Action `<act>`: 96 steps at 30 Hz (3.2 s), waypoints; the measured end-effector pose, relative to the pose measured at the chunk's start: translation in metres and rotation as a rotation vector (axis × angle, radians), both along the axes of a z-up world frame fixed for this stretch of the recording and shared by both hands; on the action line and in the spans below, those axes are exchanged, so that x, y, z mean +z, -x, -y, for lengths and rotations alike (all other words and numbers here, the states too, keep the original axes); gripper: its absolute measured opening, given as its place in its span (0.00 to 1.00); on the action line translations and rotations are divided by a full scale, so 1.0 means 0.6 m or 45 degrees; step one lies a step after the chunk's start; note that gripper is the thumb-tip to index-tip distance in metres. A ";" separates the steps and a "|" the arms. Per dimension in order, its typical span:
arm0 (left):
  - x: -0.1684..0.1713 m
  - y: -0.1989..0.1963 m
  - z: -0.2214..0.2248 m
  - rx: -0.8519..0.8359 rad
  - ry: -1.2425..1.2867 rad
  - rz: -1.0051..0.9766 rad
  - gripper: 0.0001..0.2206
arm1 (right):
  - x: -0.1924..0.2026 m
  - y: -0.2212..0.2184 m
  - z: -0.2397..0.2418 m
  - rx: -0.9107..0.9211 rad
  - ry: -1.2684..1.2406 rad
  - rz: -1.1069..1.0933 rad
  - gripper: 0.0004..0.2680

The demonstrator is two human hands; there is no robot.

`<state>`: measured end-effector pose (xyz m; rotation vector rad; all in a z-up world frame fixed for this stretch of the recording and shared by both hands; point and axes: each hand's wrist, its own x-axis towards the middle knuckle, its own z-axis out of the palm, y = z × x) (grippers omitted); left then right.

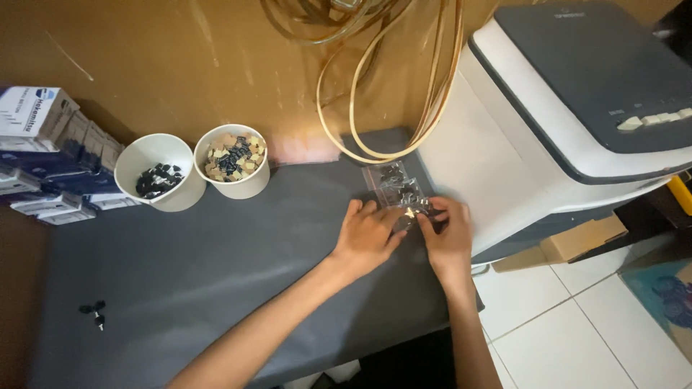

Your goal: Assembling small electronic components and placing them into a plastic bag

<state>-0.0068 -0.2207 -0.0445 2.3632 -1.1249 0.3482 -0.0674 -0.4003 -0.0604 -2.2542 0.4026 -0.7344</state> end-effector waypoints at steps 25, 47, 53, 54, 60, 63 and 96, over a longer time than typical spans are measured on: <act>0.114 -0.037 -0.475 0.910 0.476 0.482 0.06 | 0.084 -0.091 -0.441 0.739 -0.362 -0.087 0.04; 0.036 -0.120 -0.589 0.884 1.103 -0.624 0.09 | 0.058 -0.225 -0.620 0.720 -1.113 -0.277 0.12; 0.046 -0.092 -0.604 0.824 1.113 -0.635 0.10 | 0.048 -0.199 -0.632 0.669 -1.085 -0.204 0.10; 0.050 -0.082 -0.610 0.795 1.098 -0.636 0.11 | 0.051 -0.186 -0.636 0.652 -1.053 -0.170 0.11; 0.038 -0.047 -0.675 0.815 0.912 -0.570 0.12 | 0.039 -0.102 -0.656 0.877 -0.810 0.168 0.11; 0.107 0.003 -0.684 0.823 0.841 -0.590 0.10 | 0.023 -0.107 -0.654 0.971 -0.611 0.227 0.10; 0.127 0.084 -0.708 0.787 0.754 -0.488 0.07 | 0.033 -0.111 -0.652 1.139 -0.382 0.333 0.15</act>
